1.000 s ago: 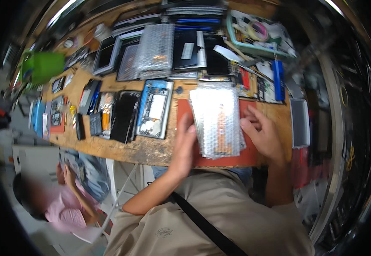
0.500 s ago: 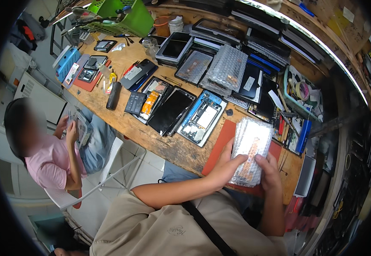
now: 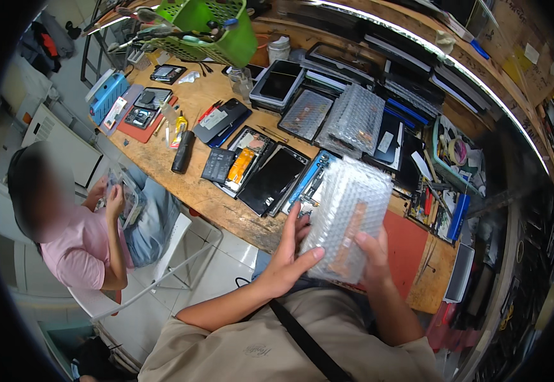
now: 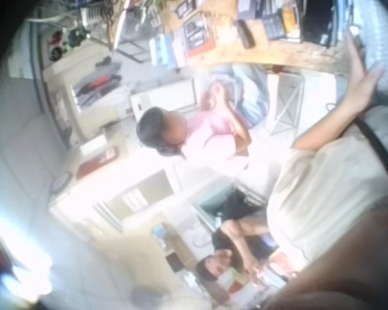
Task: The person unpacks a smartphone battery from bubble wrap, inspects it, and places it on a cluttered workbench. The person then picks up a disassembled smartphone, inspects its internal components, and moves to a different area to connect a cable to a device.
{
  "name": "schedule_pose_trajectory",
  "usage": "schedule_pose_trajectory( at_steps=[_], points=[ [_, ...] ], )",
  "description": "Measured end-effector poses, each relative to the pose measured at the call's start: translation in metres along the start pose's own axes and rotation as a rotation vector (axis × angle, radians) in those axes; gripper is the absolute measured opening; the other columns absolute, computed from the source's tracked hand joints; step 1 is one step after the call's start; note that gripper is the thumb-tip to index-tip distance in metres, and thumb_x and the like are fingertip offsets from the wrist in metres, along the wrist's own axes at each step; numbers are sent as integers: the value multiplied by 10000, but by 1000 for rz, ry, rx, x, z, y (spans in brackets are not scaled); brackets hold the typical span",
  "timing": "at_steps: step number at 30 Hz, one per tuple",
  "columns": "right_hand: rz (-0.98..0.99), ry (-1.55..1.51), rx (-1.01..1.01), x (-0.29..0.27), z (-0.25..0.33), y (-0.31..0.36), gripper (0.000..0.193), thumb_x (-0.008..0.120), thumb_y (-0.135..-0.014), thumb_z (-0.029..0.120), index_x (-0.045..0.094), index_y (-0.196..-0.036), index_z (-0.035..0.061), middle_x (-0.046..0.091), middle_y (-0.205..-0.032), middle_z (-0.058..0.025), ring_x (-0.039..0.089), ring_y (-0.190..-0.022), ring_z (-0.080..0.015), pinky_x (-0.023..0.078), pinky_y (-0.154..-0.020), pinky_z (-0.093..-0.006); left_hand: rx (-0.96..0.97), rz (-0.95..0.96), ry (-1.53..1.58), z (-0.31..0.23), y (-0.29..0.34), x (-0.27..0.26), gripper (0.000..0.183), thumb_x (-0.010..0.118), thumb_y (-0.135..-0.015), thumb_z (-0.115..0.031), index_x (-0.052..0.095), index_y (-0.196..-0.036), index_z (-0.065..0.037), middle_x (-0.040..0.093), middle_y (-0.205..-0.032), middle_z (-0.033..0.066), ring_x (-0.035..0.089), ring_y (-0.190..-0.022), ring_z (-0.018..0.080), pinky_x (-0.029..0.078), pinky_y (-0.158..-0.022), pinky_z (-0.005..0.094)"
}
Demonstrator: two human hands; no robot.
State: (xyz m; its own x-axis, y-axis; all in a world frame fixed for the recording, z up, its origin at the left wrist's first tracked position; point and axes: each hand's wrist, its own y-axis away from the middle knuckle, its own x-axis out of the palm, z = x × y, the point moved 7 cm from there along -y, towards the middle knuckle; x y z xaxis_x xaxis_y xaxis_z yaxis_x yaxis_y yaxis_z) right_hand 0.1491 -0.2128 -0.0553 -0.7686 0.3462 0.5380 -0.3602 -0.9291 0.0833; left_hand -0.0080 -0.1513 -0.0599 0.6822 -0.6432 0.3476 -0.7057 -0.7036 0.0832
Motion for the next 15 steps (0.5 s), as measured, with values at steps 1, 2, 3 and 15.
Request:
schedule_pose_trajectory(
  at_steps=[1, 2, 3, 15],
  points=[
    [-20, -9, -37, 11, -6, -11, 726, 660, -891, 145, 298, -1495, -30, 540, -1348, -184, 563, -1235, -245, 455, -1060, -386, 8, -55, 76, 6, 2, -6, 942, 677, -958, -226, 35, -1621, -39, 230, -1597, 225, 287, -1469, 316, 299, -1179, 409],
    [-12, 6, -42, 26, -9, -24, 720, 662, -900, 131, 293, -1497, -31, 538, -1352, -184, 560, -1236, -245, 456, -1058, -381, 15, -108, 153, 10, 2, -11, 908, 684, -953, -210, 88, -1615, -32, 275, -1580, 211, 332, -1447, 295, 320, -1168, 388],
    [-3, 19, -44, 41, -11, -39, 714, 664, -909, 117, 288, -1498, -32, 536, -1357, -184, 558, -1237, -244, 457, -1057, -377, 62, -187, 178, 6, -2, -22, 838, 680, -953, -189, 165, -1592, -21, 343, -1540, 194, 376, -1416, 266, 339, -1152, 369],
    [-163, 948, -284, 98, -26, -180, 1020, 761, -833, 311, 195, -1493, -222, 524, -1349, -364, 577, -1240, -395, 457, -1044, -376, 65, -219, 193, -66, -196, -131, 474, 702, -918, -333, 589, -1265, -31, 683, -1106, 99, 687, -982, 216, 577, -814, 363]
  ],
)
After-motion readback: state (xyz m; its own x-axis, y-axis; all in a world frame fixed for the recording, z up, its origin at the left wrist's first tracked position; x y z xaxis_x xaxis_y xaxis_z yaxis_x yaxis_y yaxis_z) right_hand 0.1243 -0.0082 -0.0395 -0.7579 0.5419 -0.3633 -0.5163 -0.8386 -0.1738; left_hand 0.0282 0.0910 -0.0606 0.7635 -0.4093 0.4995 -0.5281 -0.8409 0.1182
